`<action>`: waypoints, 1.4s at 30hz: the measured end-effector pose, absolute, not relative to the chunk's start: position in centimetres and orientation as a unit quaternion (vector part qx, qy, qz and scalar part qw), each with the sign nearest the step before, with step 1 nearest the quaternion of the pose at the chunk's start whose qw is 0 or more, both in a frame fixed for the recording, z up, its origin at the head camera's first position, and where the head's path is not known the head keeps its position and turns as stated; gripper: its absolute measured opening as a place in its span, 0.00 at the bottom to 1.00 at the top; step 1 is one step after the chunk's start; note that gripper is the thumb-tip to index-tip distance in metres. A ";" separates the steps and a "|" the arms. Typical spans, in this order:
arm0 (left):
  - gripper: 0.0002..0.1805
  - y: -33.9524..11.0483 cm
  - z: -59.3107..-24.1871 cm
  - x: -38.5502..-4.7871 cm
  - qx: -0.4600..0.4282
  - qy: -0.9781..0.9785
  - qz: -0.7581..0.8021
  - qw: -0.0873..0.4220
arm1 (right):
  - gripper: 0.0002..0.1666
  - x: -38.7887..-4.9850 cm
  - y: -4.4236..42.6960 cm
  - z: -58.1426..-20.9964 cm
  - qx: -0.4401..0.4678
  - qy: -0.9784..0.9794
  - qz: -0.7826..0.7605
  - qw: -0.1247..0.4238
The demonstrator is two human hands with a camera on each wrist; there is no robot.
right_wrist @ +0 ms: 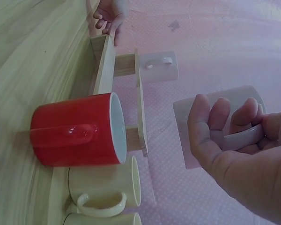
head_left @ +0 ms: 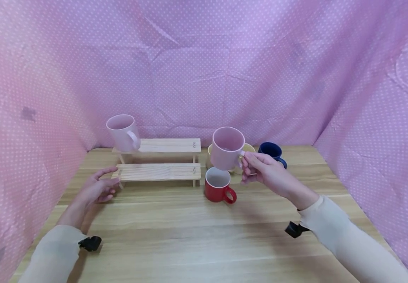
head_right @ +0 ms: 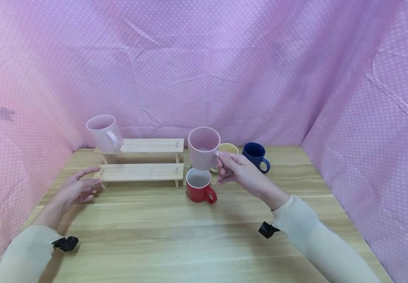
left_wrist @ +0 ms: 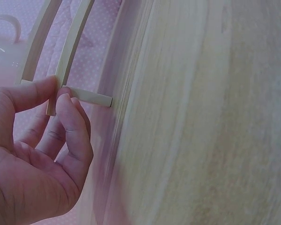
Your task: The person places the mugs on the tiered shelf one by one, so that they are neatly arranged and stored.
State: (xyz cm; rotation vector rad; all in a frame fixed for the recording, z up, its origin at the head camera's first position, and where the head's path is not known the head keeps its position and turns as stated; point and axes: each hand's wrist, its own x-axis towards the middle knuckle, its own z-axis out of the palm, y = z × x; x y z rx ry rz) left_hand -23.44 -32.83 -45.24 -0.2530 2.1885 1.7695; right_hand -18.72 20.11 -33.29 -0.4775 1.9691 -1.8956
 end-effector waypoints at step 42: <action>0.33 -33.1 -45.1 -23.8 -0.091 0.761 0.623 0.158 | 0.21 -29.6 0.2 -33.9 -0.105 0.661 -0.715 0.204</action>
